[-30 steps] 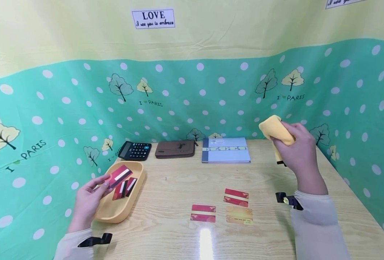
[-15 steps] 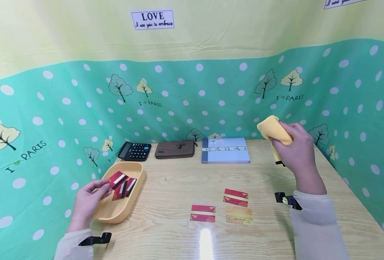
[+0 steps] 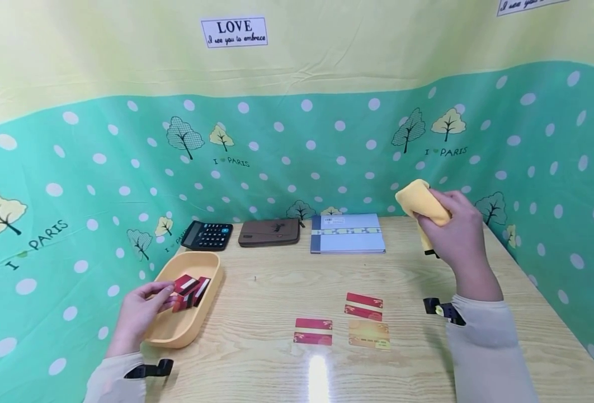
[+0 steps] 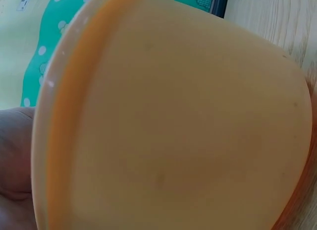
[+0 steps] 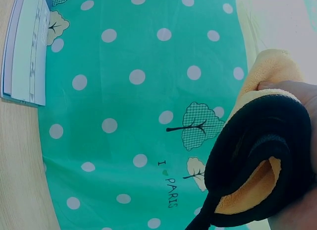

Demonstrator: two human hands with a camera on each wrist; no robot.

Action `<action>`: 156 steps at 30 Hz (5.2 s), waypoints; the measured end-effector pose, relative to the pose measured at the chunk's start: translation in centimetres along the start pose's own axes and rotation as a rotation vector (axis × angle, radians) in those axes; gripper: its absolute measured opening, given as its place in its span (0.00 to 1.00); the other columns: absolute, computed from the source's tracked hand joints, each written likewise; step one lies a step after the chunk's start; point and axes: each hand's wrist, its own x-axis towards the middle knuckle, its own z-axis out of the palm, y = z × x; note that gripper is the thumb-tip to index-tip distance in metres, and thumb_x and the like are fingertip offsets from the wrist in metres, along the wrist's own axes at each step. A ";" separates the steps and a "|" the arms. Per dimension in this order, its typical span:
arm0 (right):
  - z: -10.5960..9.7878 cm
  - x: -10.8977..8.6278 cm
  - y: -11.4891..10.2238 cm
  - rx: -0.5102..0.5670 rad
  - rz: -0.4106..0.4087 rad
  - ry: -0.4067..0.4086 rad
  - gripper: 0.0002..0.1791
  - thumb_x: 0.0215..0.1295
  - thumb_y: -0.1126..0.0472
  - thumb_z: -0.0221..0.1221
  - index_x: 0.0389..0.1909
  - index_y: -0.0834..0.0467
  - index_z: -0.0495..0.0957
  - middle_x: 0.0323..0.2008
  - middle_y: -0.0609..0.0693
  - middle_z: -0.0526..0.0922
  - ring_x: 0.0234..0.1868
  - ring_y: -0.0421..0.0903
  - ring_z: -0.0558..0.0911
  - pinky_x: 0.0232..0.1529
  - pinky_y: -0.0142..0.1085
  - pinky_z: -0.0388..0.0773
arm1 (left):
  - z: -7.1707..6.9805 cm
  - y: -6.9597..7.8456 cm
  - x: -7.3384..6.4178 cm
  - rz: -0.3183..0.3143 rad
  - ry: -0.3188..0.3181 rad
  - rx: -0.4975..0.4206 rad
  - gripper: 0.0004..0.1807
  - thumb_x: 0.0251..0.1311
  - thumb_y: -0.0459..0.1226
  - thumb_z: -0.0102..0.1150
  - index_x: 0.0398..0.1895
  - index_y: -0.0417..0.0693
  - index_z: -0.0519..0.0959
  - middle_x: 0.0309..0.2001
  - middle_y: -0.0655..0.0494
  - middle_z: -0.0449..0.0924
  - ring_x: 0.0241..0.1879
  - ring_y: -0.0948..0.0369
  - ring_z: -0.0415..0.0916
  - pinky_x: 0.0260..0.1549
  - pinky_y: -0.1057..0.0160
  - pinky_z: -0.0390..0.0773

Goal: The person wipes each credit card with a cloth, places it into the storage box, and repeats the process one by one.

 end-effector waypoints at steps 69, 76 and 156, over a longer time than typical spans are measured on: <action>-2.2 0.3 1.1 -0.004 0.132 0.044 0.28 0.60 0.61 0.74 0.63 0.54 0.84 0.43 0.22 0.71 0.40 0.29 0.70 0.34 0.24 0.66 | 22.8 2.8 -6.4 0.474 -0.844 0.524 0.35 0.45 0.44 0.86 0.59 0.55 0.83 0.46 0.62 0.76 0.48 0.64 0.74 0.53 0.64 0.79; -2.2 0.3 1.0 0.007 0.132 0.043 0.28 0.60 0.60 0.74 0.63 0.53 0.84 0.43 0.23 0.72 0.40 0.30 0.71 0.33 0.24 0.67 | 23.0 2.3 -6.4 0.521 -0.825 0.570 0.37 0.42 0.47 0.87 0.59 0.55 0.83 0.46 0.64 0.74 0.47 0.65 0.73 0.51 0.67 0.78; -1.9 0.1 0.8 0.018 0.109 0.031 0.28 0.60 0.61 0.75 0.63 0.54 0.84 0.45 0.24 0.73 0.41 0.32 0.70 0.32 0.23 0.67 | 23.0 1.1 -5.1 0.424 -0.823 0.329 0.24 0.52 0.30 0.79 0.47 0.52 0.75 0.35 0.55 0.76 0.33 0.64 0.74 0.32 0.70 0.78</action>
